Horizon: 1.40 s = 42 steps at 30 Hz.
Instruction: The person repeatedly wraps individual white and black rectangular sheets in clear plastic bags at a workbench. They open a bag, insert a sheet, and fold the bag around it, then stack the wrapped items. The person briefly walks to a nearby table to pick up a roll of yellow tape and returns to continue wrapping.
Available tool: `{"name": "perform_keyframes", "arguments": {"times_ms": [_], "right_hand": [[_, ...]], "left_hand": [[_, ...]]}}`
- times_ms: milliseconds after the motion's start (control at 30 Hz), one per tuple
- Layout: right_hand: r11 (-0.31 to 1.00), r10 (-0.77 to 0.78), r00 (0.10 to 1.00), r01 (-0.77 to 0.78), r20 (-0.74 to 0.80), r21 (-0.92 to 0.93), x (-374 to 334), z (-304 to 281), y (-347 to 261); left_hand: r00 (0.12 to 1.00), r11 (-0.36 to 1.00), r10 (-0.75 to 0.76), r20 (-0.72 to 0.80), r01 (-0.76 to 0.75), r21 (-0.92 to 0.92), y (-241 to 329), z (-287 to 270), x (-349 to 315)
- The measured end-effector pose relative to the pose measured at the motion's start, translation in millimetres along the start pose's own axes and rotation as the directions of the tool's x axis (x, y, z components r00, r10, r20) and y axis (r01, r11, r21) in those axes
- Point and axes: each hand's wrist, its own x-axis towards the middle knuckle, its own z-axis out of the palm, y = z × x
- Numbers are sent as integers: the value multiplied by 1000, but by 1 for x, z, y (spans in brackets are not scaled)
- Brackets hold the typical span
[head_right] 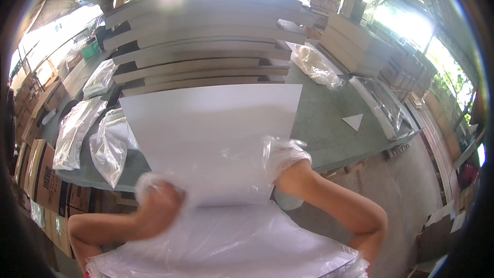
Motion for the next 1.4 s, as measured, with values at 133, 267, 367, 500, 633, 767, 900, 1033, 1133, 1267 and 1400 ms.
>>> {"name": "perform_keyframes", "arguments": {"times_ms": [133,267,367,500,633,767,900,1033,1133,1267,1400], "right_hand": [[999,-48,967,44,-249,-23,1,38,21],[990,-6,991,24,-131,137,-11,9,2],[932,62,977,16,-204,361,-8,6,-2],[377,336,790,387,-513,842,-6,42,20],[750,-575,710,656,-407,85,-68,-50,-20],[526,-739,671,629,-60,572,-75,6,-41],[982,-175,983,171,49,79,-5,8,23],[958,-156,984,130,-83,-257,21,-19,39],[977,-94,995,97,21,-192,-34,-1,19],[965,-140,988,152,70,-213,-33,4,13],[961,-113,987,80,-114,-265,-11,9,29]], "left_hand": [[924,513,379,-47,-252,-820,23,45,-27],[913,896,50,406,138,-421,-40,-13,14],[873,850,487,-12,-477,-221,2,-37,-1],[678,557,413,608,339,-758,-25,-5,3],[911,866,107,397,111,-488,-65,13,13],[975,947,-76,207,136,-291,-62,16,12],[995,913,-82,-53,54,-404,-49,-26,13],[973,522,231,-27,-147,-840,-12,-32,-21],[858,409,463,221,14,-912,-37,-11,11],[959,930,218,182,-148,-336,-40,-20,13],[809,407,422,-409,-572,-712,13,-12,-31]]}}
